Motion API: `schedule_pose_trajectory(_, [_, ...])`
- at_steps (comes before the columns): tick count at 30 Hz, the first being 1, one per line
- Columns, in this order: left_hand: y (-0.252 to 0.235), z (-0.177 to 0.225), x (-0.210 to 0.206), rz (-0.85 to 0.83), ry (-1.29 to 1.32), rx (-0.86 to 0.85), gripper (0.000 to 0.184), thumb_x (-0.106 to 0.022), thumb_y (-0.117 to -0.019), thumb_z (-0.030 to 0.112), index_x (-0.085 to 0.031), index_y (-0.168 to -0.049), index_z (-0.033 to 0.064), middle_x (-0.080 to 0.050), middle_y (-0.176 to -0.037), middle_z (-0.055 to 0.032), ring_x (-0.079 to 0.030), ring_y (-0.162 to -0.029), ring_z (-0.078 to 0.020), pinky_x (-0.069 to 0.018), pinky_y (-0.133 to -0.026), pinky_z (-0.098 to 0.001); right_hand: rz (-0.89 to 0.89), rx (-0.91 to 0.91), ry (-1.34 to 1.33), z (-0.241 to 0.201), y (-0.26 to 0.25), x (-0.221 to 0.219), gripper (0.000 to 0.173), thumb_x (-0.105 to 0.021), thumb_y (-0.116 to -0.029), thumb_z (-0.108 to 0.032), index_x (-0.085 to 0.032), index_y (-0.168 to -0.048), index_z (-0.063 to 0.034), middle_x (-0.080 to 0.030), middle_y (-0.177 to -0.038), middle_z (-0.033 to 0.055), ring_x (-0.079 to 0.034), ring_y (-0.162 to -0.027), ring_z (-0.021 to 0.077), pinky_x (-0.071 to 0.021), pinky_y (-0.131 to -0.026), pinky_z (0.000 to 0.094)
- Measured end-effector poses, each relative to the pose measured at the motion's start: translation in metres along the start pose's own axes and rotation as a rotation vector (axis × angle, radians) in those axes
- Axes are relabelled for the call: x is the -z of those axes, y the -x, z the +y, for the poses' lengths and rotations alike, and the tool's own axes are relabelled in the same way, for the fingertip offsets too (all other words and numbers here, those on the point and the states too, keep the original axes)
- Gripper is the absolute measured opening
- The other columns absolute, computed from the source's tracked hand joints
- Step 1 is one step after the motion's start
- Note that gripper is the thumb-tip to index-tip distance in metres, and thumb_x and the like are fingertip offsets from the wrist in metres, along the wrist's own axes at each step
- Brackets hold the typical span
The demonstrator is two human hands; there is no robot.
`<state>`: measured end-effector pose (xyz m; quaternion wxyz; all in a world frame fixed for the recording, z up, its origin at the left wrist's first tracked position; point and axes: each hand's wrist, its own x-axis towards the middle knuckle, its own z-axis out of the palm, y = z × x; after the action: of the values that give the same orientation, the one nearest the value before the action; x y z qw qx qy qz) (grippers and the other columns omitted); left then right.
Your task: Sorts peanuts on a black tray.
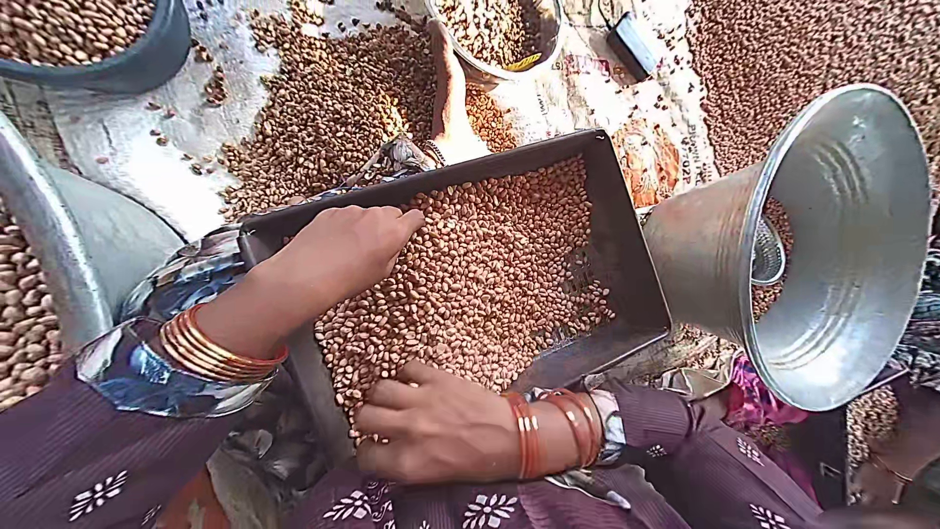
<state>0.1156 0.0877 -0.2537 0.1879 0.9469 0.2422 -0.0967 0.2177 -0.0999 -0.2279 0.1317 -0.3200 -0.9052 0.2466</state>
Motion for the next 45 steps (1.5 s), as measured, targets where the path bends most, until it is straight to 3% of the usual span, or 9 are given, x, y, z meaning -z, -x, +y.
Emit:
schedule_pose_trajectory(6, [0.000,0.002,0.003,-0.042,0.011,0.027,0.025,-0.051,-0.1053,0.009,-0.063,-0.127,0.0090,-0.069,-0.100,-0.0142,-0.071,-0.086,-0.0363,-0.0563,-0.069,-0.0542,-0.380,0.095,0.032,-0.015,-0.031,-0.034,0.026,-0.051,-0.1005,-0.002,-0.075,-0.106,-0.0090,-0.072,-0.116,0.0055,-0.059,-0.127,0.0302,-0.0372,-0.112,0.0611])
schedule_pose_trajectory(11, [-0.002,0.000,0.001,-0.034,0.026,0.020,0.025,-0.048,-0.1069,0.012,-0.063,-0.127,0.0088,-0.069,-0.099,-0.0147,-0.072,-0.086,-0.0371,-0.0568,-0.068,-0.0553,-0.551,0.011,0.015,-0.010,-0.035,-0.026,0.026,-0.051,-0.1022,-0.003,-0.072,-0.117,-0.0079,-0.071,-0.122,0.0100,-0.050,-0.137,0.0385,-0.0153,-0.117,0.0764])
schedule_pose_trajectory(20, [-0.004,-0.006,0.004,-0.066,0.078,0.027,0.026,-0.050,-0.1078,0.016,-0.063,-0.129,0.0130,-0.070,-0.102,-0.0129,-0.071,-0.089,-0.0358,-0.0563,-0.072,-0.0561,-0.558,-0.340,0.134,0.034,-0.004,0.021,0.027,-0.064,-0.0945,-0.004,-0.070,-0.120,-0.0116,-0.062,-0.134,0.0121,-0.052,-0.128,0.0417,-0.0453,-0.094,0.0641])
schedule_pose_trajectory(27, [0.001,-0.004,0.024,-0.061,0.152,0.108,0.028,-0.049,-0.1093,0.026,-0.062,-0.130,0.0131,-0.068,-0.089,-0.0132,-0.069,-0.086,-0.0360,-0.0528,-0.074,-0.0554,-0.711,-0.863,0.241,0.079,0.047,0.080,0.040,-0.078,-0.0879,-0.024,-0.068,-0.126,-0.0204,-0.063,-0.130,0.0144,-0.053,-0.127,0.0448,-0.0479,-0.084,0.0656])
schedule_pose_trajectory(30, [0.001,0.001,0.025,0.044,0.160,0.126,0.028,-0.047,-0.1097,0.028,-0.063,-0.125,0.0118,-0.066,-0.087,-0.0144,-0.068,-0.084,-0.0383,-0.0502,-0.069,-0.0563,-0.569,-0.596,0.321,0.061,0.028,0.086,0.025,-0.078,-0.0898,-0.025,-0.074,-0.113,-0.0176,-0.070,-0.117,0.0119,-0.063,-0.116,0.0393,-0.0458,-0.095,0.0661])
schedule_pose_trajectory(36, [0.003,-0.006,0.026,0.175,0.131,0.144,0.028,-0.046,-0.1087,0.031,-0.066,-0.112,0.0108,-0.065,-0.085,-0.0145,-0.067,-0.079,-0.0386,-0.0455,-0.063,-0.0558,-0.386,0.028,0.091,0.021,-0.048,-0.003,0.026,-0.059,-0.0978,-0.005,-0.076,-0.108,-0.0210,-0.071,-0.123,0.0039,-0.051,-0.136,0.0377,-0.0220,-0.116,0.0746])
schedule_pose_trajectory(38, [0.003,-0.005,0.027,0.141,0.110,0.159,0.028,-0.047,-0.1088,0.031,-0.064,-0.109,0.0095,-0.065,-0.086,-0.0159,-0.067,-0.080,-0.0401,-0.0452,-0.063,-0.0571,-0.545,-0.051,0.105,0.021,-0.051,-0.015,0.029,-0.057,-0.0983,-0.003,-0.076,-0.113,-0.0195,-0.067,-0.132,0.0049,-0.041,-0.143,0.0420,-0.0172,-0.113,0.0799])
schedule_pose_trajectory(41, [0.004,-0.005,0.030,0.097,0.102,0.152,0.028,-0.047,-0.1088,0.032,-0.064,-0.108,0.0091,-0.064,-0.085,-0.0159,-0.066,-0.081,-0.0397,-0.0446,-0.064,-0.0562,-0.604,-0.259,0.187,0.044,-0.029,0.003,0.020,-0.070,-0.0932,-0.023,-0.074,-0.112,-0.0213,-0.064,-0.131,0.0062,-0.051,-0.129,0.0419,-0.0404,-0.094,0.0702])
schedule_pose_trajectory(45, [0.005,-0.004,0.030,0.066,0.097,0.148,0.028,-0.047,-0.1088,0.032,-0.065,-0.107,0.0095,-0.063,-0.083,-0.0141,-0.066,-0.080,-0.0378,-0.0449,-0.064,-0.0548,-0.588,-0.617,0.283,0.077,0.021,0.051,0.032,-0.084,-0.0781,-0.033,-0.076,-0.108,-0.0231,-0.064,-0.121,0.0119,-0.056,-0.115,0.0440,-0.0484,-0.078,0.0631])
